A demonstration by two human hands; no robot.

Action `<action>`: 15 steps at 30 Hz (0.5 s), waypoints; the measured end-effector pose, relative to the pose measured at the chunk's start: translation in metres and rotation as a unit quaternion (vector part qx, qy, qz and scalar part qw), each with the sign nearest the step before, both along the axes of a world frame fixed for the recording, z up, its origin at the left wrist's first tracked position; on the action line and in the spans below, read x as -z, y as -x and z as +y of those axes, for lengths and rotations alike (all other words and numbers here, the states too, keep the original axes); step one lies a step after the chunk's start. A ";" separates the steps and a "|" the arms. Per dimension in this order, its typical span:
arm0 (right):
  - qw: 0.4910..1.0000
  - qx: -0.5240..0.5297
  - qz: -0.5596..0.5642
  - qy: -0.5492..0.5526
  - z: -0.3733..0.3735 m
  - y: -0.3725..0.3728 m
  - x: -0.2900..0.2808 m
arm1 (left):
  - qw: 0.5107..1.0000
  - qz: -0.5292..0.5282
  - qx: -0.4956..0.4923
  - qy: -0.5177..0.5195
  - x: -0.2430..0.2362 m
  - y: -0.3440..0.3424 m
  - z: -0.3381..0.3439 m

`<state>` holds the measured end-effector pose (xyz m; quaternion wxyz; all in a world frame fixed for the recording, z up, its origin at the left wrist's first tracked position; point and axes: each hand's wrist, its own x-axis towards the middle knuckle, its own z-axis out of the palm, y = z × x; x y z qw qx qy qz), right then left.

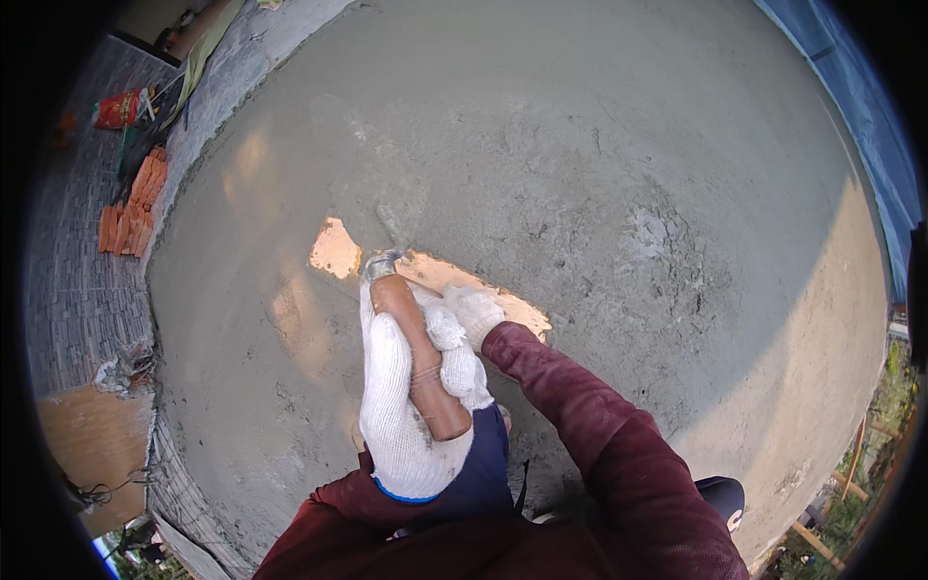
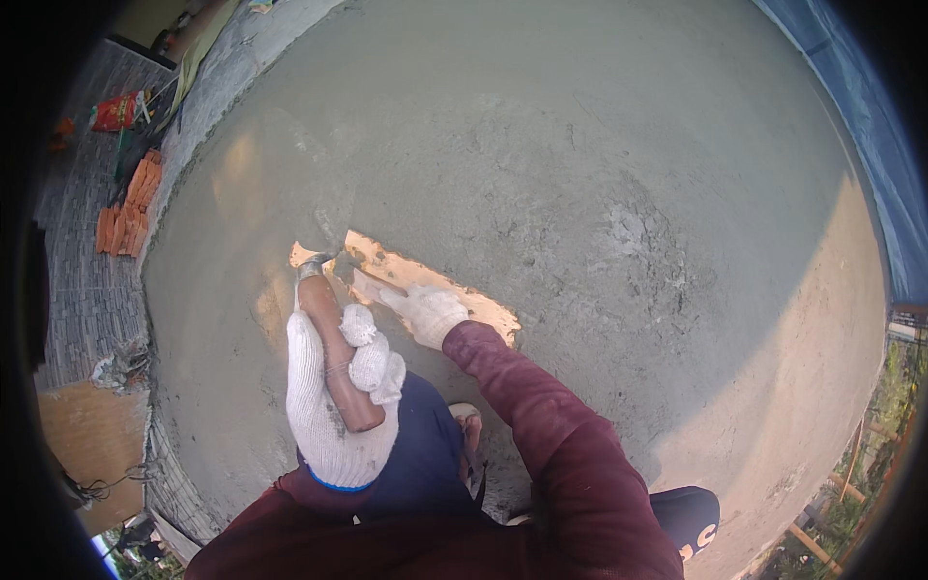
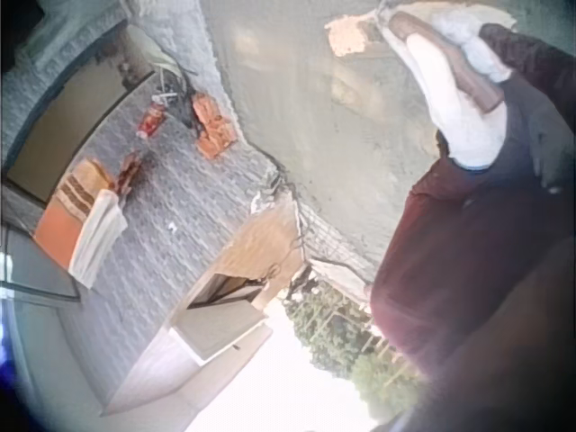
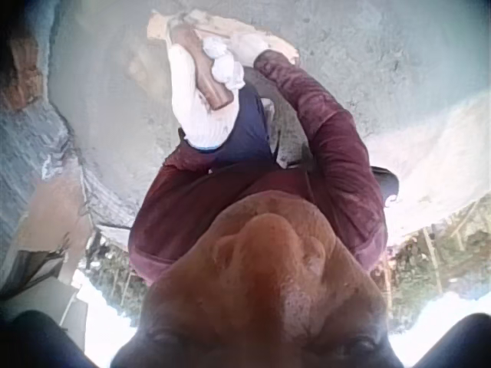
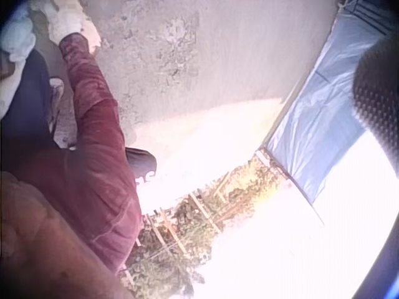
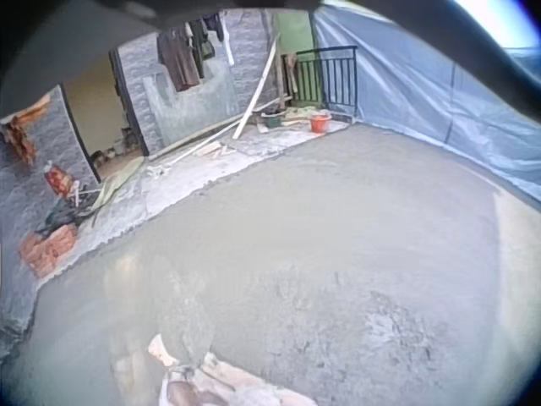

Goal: The person smooths a wet concrete surface using a wooden float and a trowel. They repeatedly level the surface, fill small imperfections, and occasionally pour water from a bucket onto the concrete to aid finishing.

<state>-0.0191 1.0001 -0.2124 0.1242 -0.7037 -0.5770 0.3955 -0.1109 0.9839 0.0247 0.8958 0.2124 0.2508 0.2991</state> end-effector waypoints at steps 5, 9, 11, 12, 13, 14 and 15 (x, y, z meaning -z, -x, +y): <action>0.973 0.178 -0.134 -0.061 -0.047 -0.106 0.001 | 0.995 0.077 -0.057 -0.031 -0.032 0.010 -0.025; 0.894 0.393 -0.212 -0.041 -0.060 -0.231 0.006 | 0.989 0.122 -0.067 -0.054 -0.043 0.005 -0.054; 0.871 0.425 -0.245 -0.014 -0.115 -0.271 0.015 | 0.995 0.079 -0.036 -0.053 -0.033 0.005 -0.060; 0.858 0.447 -0.253 -0.028 -0.149 -0.274 0.021 | 0.997 0.059 -0.012 -0.052 -0.033 0.005 -0.059; 0.847 0.463 -0.257 -0.041 -0.178 -0.265 0.027 | 0.998 0.042 0.005 -0.050 -0.037 0.005 -0.060; 0.848 0.466 -0.251 -0.022 -0.205 -0.244 0.028 | 0.999 0.030 -0.002 -0.035 -0.040 0.003 -0.061; 0.849 0.469 -0.243 -0.012 -0.225 -0.221 0.020 | 0.998 0.040 -0.018 -0.048 -0.045 0.003 -0.061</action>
